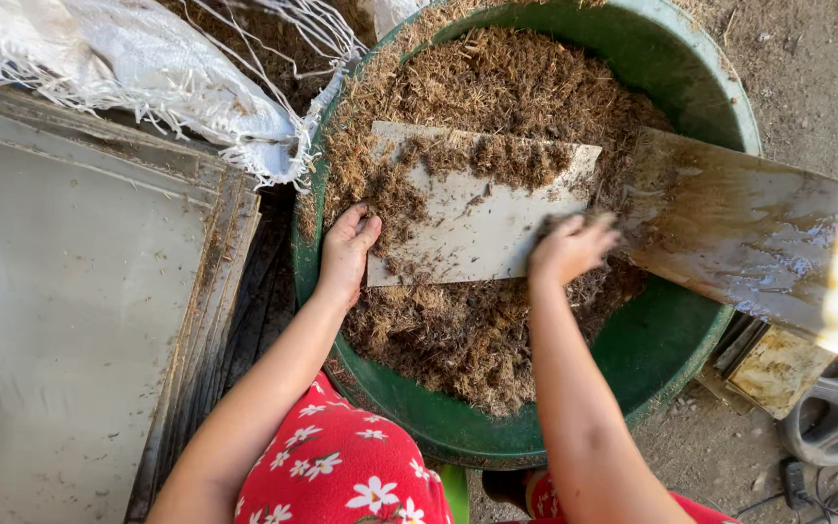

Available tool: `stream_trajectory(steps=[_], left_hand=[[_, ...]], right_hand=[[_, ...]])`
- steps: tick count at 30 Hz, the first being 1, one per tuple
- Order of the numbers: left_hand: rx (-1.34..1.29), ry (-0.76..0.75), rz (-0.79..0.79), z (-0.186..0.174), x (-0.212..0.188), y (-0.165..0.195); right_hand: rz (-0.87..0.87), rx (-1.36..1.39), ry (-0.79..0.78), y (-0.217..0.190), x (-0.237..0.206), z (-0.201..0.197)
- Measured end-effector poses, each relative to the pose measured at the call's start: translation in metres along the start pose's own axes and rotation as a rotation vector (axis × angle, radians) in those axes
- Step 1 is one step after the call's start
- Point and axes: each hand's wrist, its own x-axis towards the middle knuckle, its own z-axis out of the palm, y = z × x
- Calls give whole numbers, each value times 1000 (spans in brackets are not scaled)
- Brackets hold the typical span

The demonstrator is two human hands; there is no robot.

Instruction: The person scoops fibrous material from a sack into a green basin, then uses a rectangular metal tray to press and level the material. The person repeatedly packs the material into the tray and sets the filled tray aside, continuing the cycle with additional material from the sack.

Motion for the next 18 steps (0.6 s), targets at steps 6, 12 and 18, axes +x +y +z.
stream_trajectory(steps=[6, 12, 18], left_hand=[[19, 17, 2, -8, 7, -9], [46, 41, 46, -11, 8, -8], [75, 77, 20, -12, 6, -5]], right_hand=[[-988, 15, -10, -101, -145, 50], [-1020, 51, -174, -141, -76, 52], [-494, -17, -304, -94, 38, 21]])
